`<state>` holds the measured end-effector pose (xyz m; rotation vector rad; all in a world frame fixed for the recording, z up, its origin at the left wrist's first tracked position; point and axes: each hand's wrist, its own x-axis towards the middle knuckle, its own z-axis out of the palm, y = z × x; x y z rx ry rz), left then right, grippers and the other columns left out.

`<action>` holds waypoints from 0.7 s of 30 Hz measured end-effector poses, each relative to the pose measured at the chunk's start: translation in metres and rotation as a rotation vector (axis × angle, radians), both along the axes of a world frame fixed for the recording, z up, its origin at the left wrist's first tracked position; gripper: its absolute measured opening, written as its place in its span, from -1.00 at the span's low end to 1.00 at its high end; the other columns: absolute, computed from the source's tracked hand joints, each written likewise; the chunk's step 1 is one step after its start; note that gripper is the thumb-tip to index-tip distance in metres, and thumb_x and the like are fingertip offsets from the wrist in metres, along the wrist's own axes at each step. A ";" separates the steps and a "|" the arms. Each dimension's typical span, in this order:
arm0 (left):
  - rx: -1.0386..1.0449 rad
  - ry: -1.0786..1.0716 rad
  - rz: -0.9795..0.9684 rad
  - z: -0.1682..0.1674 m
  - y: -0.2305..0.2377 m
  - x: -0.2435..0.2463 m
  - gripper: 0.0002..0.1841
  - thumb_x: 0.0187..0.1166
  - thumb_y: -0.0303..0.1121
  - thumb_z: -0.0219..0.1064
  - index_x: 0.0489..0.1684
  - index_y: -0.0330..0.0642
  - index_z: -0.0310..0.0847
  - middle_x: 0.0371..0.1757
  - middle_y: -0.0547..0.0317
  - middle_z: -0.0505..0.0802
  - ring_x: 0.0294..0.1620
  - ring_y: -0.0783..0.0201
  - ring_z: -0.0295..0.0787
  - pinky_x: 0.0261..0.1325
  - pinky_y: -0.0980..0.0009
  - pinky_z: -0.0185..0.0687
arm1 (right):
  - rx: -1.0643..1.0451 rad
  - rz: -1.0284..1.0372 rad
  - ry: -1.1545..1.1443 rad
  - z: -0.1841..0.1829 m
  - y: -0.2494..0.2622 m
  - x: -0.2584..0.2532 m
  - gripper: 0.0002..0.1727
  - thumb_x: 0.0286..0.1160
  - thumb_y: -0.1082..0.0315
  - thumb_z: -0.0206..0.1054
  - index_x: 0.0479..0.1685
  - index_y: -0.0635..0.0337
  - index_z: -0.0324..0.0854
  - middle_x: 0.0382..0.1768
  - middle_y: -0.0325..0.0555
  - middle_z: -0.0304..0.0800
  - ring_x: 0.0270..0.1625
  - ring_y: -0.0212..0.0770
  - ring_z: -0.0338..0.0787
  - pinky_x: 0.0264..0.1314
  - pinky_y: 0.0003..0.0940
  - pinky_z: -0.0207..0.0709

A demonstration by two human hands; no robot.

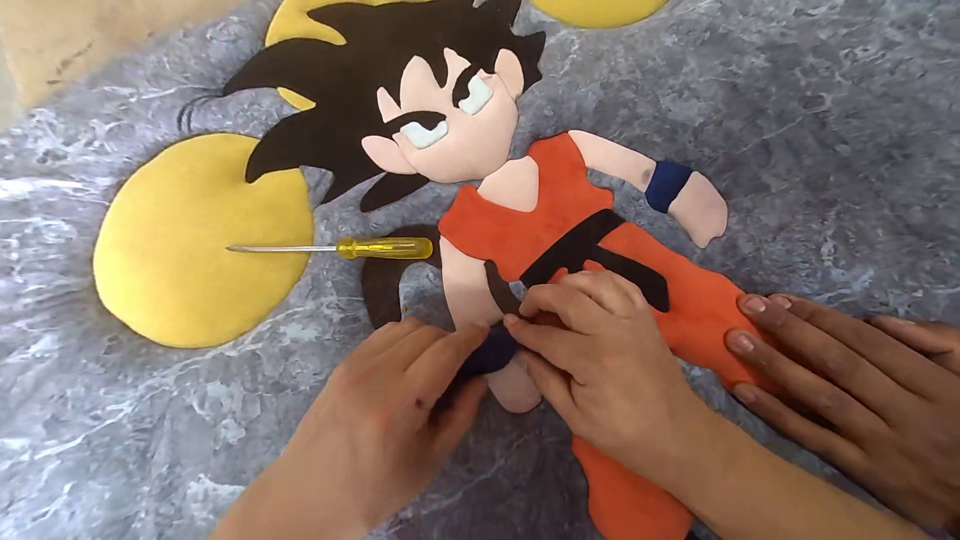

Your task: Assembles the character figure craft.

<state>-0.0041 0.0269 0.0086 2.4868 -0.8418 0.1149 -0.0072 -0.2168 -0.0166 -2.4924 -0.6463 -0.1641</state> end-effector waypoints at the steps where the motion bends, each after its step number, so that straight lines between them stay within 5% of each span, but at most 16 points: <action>1: 0.077 -0.019 -0.027 0.001 0.000 0.001 -0.60 0.62 -0.07 0.34 0.25 -0.14 0.74 -0.20 0.19 0.83 -0.17 0.25 0.75 -0.09 0.32 0.70 | -0.009 0.000 -0.005 -0.001 0.000 -0.001 -0.71 0.62 0.09 0.29 0.12 -0.26 0.89 0.19 -0.42 0.79 0.42 -0.22 0.62 0.67 -0.01 0.32; 8: 0.281 -0.011 -0.012 0.010 -0.009 0.007 -0.59 0.57 0.07 0.28 -0.16 -0.11 0.77 -0.30 0.18 0.77 -0.24 0.16 0.71 -0.27 0.28 0.64 | 0.271 -0.145 0.020 0.007 -0.008 0.006 -0.78 0.60 0.20 0.34 0.00 -0.08 0.89 0.08 -0.41 0.84 0.28 -0.36 0.72 0.46 -0.25 0.55; 12: 0.302 0.013 0.029 0.012 -0.019 0.000 -0.61 0.55 -0.03 0.27 0.04 -0.13 0.79 -0.35 0.19 0.78 -0.35 0.17 0.70 -0.33 0.29 0.62 | 0.212 -0.200 -0.077 0.065 -0.018 0.011 -0.87 0.33 0.47 0.39 -0.32 0.24 0.88 -0.27 -0.15 0.92 -0.05 -0.22 0.78 0.19 -0.57 0.48; 17: 0.277 0.043 0.178 0.007 -0.027 -0.006 -0.66 0.35 0.01 0.35 -0.32 -0.11 0.71 -0.46 0.27 0.69 -0.44 0.29 0.60 -0.42 0.37 0.53 | 0.235 -0.194 -0.093 0.059 -0.025 0.008 -0.84 0.30 0.46 0.37 -0.30 0.21 0.90 -0.27 -0.16 0.91 -0.05 -0.22 0.78 0.19 -0.58 0.46; 21: 0.343 -0.001 0.273 0.013 -0.035 -0.010 -0.65 0.32 -0.02 0.33 -0.34 -0.17 0.60 -0.44 0.18 0.64 -0.41 0.16 0.61 -0.43 0.26 0.52 | 0.276 -0.167 -0.118 0.054 -0.030 0.004 -0.83 0.28 0.47 0.36 -0.30 0.20 0.89 -0.24 -0.14 0.91 -0.03 -0.21 0.79 0.17 -0.57 0.49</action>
